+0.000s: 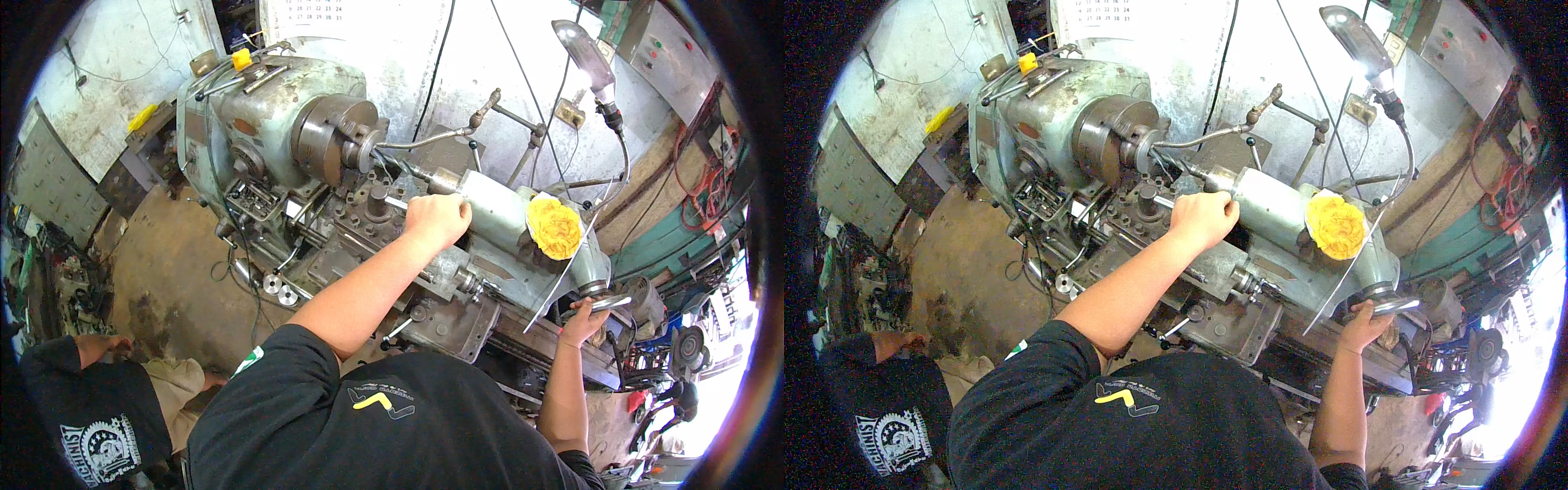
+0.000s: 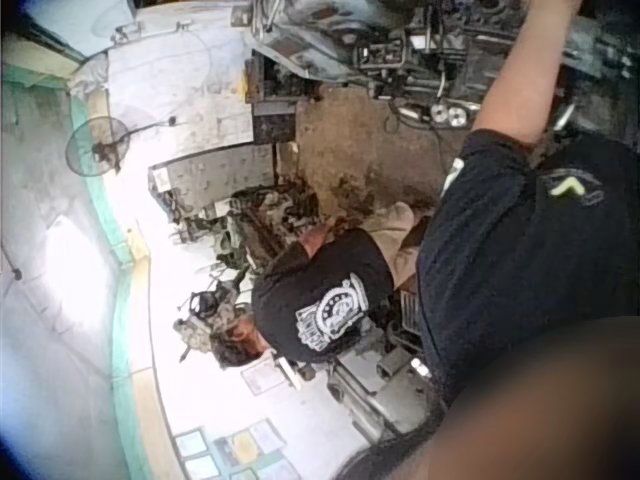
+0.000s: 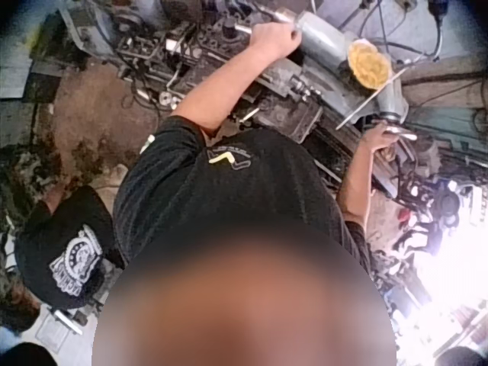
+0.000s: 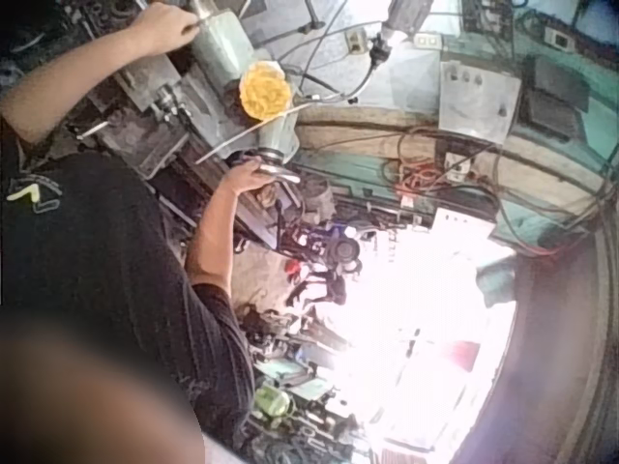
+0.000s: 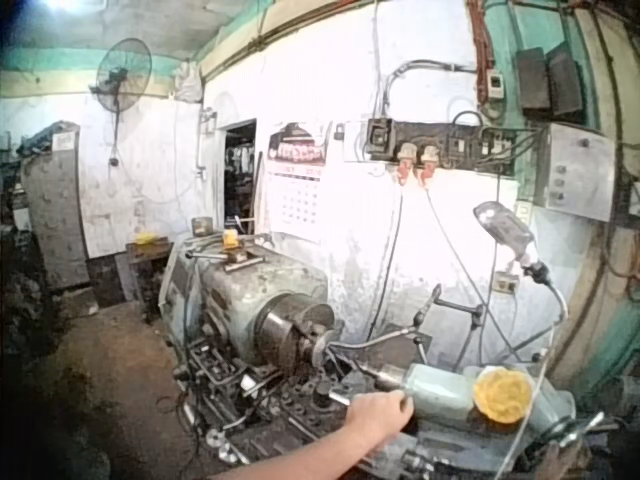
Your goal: The person operates a metal lathe, using both hands to adjust the tool post and control the cross-slide while a cylindrical metal workpiece rotates. The person maintains continuous contact with the machine controls throughout the clip.
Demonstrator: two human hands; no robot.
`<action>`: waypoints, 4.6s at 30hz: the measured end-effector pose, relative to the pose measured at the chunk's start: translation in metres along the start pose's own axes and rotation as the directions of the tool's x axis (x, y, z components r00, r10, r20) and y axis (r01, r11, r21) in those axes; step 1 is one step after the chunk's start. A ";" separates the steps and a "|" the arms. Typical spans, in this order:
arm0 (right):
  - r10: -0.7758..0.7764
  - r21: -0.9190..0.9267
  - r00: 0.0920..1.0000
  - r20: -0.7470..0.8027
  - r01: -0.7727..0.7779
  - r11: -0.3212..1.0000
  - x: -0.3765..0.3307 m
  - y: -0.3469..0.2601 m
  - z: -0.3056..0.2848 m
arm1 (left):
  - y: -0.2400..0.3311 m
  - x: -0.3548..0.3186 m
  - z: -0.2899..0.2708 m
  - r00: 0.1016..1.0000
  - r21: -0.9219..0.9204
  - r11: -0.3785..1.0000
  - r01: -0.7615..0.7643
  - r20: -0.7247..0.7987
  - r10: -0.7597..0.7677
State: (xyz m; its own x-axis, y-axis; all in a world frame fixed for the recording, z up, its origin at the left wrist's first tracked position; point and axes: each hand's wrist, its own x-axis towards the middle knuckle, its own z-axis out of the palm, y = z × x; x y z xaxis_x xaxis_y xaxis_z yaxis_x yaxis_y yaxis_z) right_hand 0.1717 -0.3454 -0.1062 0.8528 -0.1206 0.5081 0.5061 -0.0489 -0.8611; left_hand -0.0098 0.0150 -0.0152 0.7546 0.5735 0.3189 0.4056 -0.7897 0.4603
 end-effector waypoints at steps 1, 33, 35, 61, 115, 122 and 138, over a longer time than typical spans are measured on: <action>0.020 0.017 1.000 0.008 -0.020 1.000 0.001 -0.001 0.000 | 0.000 0.000 0.001 1.000 0.008 1.000 0.001 -0.001 -0.001; 0.210 0.104 0.953 0.220 -0.237 0.966 0.004 0.017 -0.014 | 0.004 0.000 -0.002 0.999 0.007 1.000 0.028 0.027 -0.029; 0.179 0.021 0.957 0.227 -0.188 0.982 -0.005 0.036 -0.016 | 0.005 0.000 -0.002 0.999 0.003 1.000 0.029 0.022 -0.029; -0.085 -0.294 0.927 0.366 0.202 0.934 -0.013 0.115 -0.031 | 0.008 0.001 0.000 0.995 0.092 0.991 0.097 0.020 -0.100; -0.381 -0.148 0.494 0.781 0.741 0.655 0.017 0.102 -0.056 | 0.033 0.036 0.003 0.773 0.405 0.750 0.524 0.144 -0.618; -0.444 -0.099 0.448 0.776 0.782 0.615 0.022 0.109 -0.057 | 0.028 0.034 0.010 0.784 0.312 0.754 0.578 0.043 -0.619; -0.163 -0.172 0.253 0.954 0.902 0.397 0.053 0.112 -0.082 | 0.042 0.021 0.005 0.823 0.143 0.812 0.566 -0.152 -0.547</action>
State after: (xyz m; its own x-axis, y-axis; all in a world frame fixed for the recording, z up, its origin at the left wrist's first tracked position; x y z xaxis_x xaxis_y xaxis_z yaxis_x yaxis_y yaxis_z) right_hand 0.2632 -0.4388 -0.1776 0.2563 0.9229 0.2872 0.9477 -0.2985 0.1134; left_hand 0.0253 -0.0077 0.0070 0.3215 0.9370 0.1365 0.8300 -0.3482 0.4358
